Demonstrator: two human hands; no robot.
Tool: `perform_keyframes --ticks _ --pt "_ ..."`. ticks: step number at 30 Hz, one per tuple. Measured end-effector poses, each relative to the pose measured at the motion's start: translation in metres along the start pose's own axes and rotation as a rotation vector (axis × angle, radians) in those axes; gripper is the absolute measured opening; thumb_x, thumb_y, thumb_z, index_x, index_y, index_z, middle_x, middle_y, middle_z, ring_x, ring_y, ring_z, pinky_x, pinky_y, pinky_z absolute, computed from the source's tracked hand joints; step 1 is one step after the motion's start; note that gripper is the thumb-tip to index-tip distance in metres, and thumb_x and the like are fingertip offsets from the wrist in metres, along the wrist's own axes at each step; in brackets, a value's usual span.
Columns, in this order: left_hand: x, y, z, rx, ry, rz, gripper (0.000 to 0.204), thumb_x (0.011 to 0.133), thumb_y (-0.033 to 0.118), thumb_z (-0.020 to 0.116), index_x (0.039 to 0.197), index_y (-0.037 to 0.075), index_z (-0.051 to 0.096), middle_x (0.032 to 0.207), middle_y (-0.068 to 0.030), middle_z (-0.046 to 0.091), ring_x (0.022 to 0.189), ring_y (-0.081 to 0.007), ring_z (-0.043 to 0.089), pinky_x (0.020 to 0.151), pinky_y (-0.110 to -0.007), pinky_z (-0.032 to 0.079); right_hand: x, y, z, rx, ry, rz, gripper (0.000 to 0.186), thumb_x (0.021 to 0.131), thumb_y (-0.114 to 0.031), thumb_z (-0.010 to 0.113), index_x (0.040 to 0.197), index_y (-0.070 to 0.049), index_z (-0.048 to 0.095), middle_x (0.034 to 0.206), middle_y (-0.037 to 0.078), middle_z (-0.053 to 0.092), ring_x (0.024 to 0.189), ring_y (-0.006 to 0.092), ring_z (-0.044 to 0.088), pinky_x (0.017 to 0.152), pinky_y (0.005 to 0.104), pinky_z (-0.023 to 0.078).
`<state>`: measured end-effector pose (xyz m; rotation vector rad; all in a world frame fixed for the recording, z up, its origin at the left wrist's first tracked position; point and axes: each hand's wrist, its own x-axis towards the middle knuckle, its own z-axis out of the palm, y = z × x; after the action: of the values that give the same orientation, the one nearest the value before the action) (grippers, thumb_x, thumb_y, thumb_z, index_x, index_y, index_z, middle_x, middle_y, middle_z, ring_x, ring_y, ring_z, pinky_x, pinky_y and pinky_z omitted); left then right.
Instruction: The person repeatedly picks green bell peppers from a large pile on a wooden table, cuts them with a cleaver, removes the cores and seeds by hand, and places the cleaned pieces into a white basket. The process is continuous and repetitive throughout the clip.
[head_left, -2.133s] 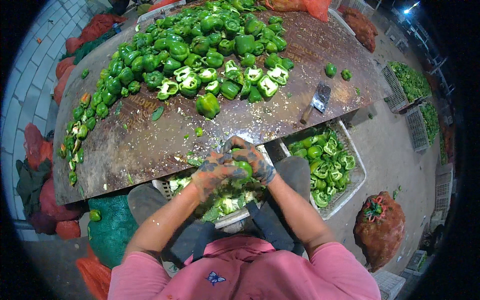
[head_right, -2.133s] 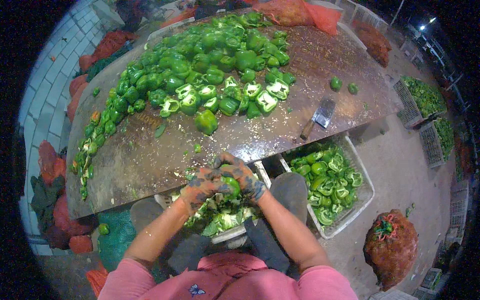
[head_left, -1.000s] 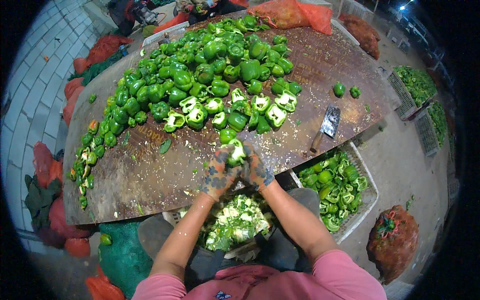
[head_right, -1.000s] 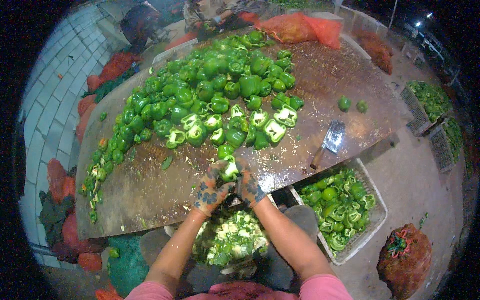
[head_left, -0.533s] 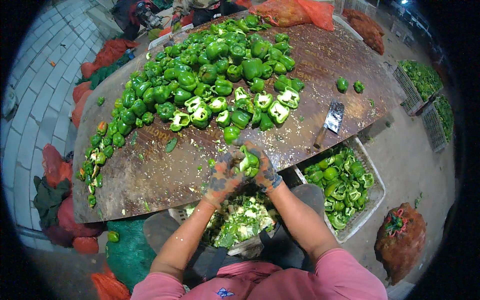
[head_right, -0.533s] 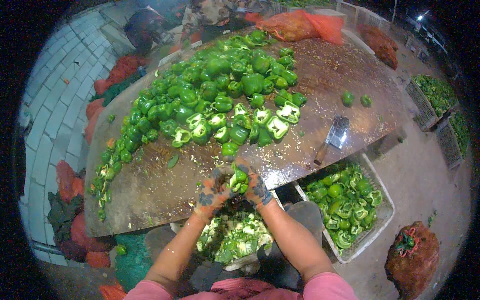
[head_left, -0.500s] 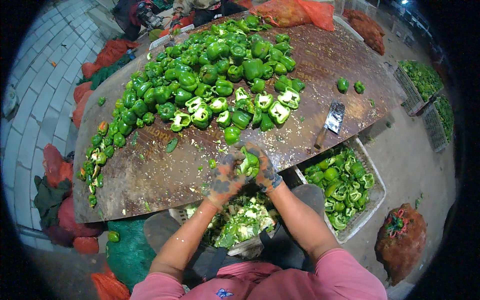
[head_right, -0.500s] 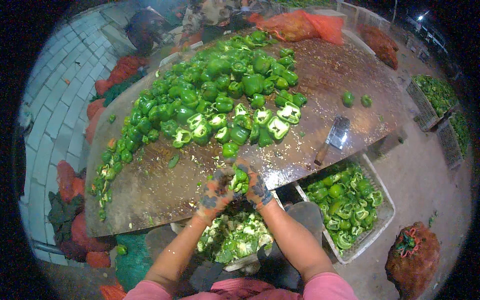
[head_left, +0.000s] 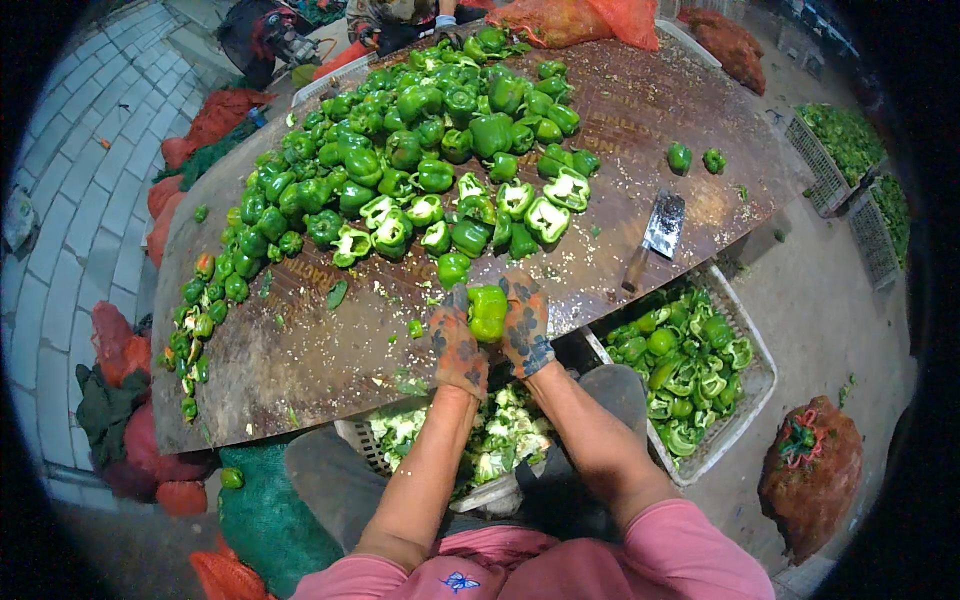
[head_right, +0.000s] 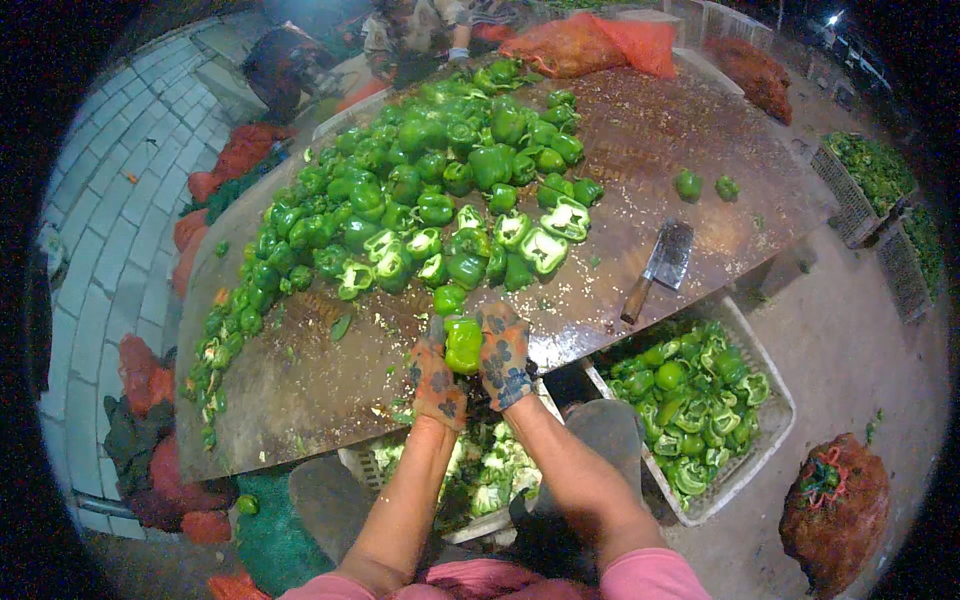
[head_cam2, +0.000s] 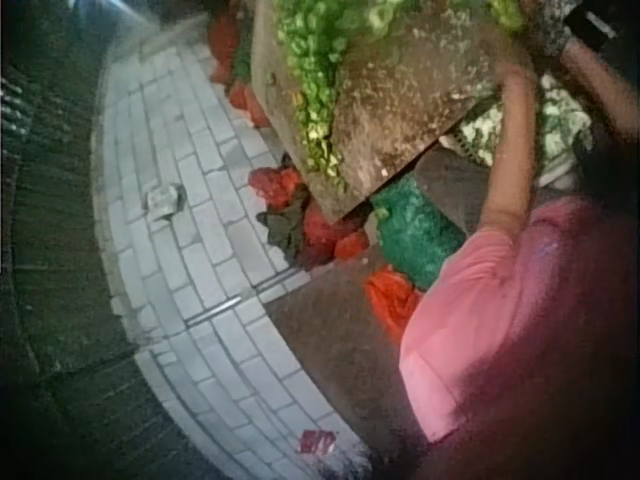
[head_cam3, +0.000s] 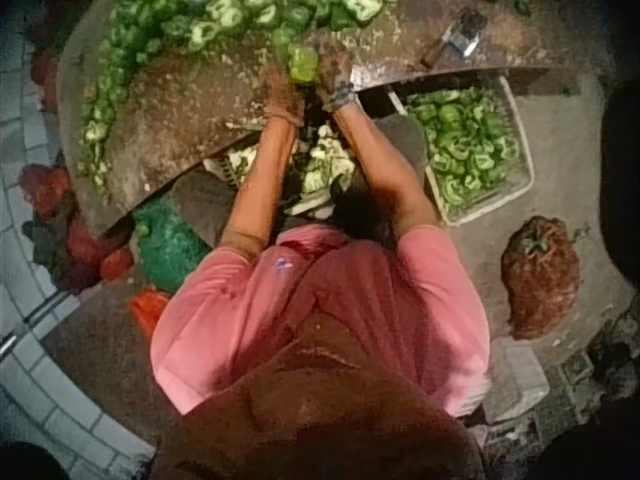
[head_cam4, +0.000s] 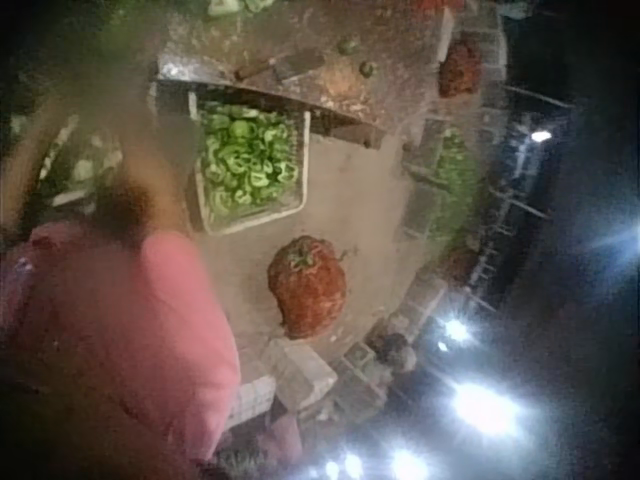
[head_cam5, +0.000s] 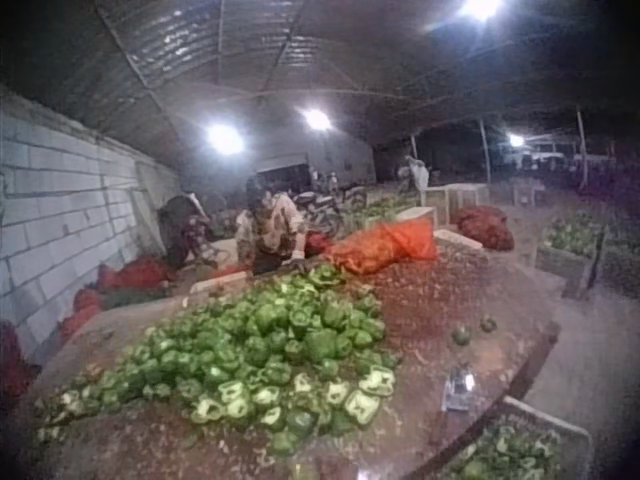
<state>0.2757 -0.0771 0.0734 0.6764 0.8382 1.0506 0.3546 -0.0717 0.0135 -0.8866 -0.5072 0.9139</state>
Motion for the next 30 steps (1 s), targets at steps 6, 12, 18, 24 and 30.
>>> perform_keyframes --ticks 6,12,18,24,30 --pt "-0.008 0.022 0.007 -0.012 -0.063 -0.103 0.036 0.090 0.029 0.045 0.115 0.004 0.049 0.101 -0.0051 0.057 0.090 -0.0165 0.057 0.077 -0.030 0.048 0.007 0.001 -0.015 -0.689 -0.229 -0.504 0.022 0.080 -0.005 0.053 0.101 -0.004 0.057 0.093 0.006 0.059 0.078 0.0167 0.057 0.065 0.0275 0.047" --pt "-0.037 0.055 0.000 0.144 -0.378 -0.080 0.035 0.085 0.017 0.054 0.119 0.007 0.049 0.108 -0.0065 0.058 0.093 -0.0164 0.059 0.081 -0.032 0.050 0.003 -0.052 -0.001 -0.124 -0.588 -0.167 0.027 0.084 -0.006 0.049 0.111 -0.005 0.049 0.102 0.008 0.057 0.089 0.0195 0.059 0.079 0.0307 0.049" --pt "-0.021 0.030 -0.009 -0.190 -0.018 -0.097 0.027 0.085 0.018 0.053 0.110 0.007 0.052 0.100 -0.0070 0.059 0.085 -0.0184 0.060 0.073 -0.033 0.052 -0.012 -0.021 0.014 0.130 -0.254 0.087 0.028 0.084 -0.004 0.049 0.112 -0.004 0.048 0.105 0.006 0.056 0.095 0.0147 0.055 0.080 0.0292 0.047" --pt "-0.003 0.025 -0.011 -0.088 0.122 -0.112 0.025 0.091 0.023 0.043 0.107 0.006 0.054 0.099 -0.0074 0.059 0.083 -0.0183 0.058 0.073 -0.034 0.049 -0.003 -0.028 -0.029 -1.246 -0.471 -0.576 0.038 0.074 -0.016 0.059 0.112 -0.017 0.053 0.113 0.012 0.051 0.097 0.0338 0.052 0.080 0.0384 0.044" --pt "0.006 0.056 -0.059 1.495 -0.184 0.220 0.037 0.075 0.031 0.063 0.104 0.009 0.058 0.093 -0.0137 0.060 0.086 -0.0289 0.057 0.078 -0.038 0.046 -0.035 -0.189 -0.089 -1.523 -0.059 0.117 0.029 0.070 -0.025 0.064 0.091 -0.005 0.063 0.092 0.012 0.063 0.080 0.0267 0.061 0.073 0.0355 0.048"
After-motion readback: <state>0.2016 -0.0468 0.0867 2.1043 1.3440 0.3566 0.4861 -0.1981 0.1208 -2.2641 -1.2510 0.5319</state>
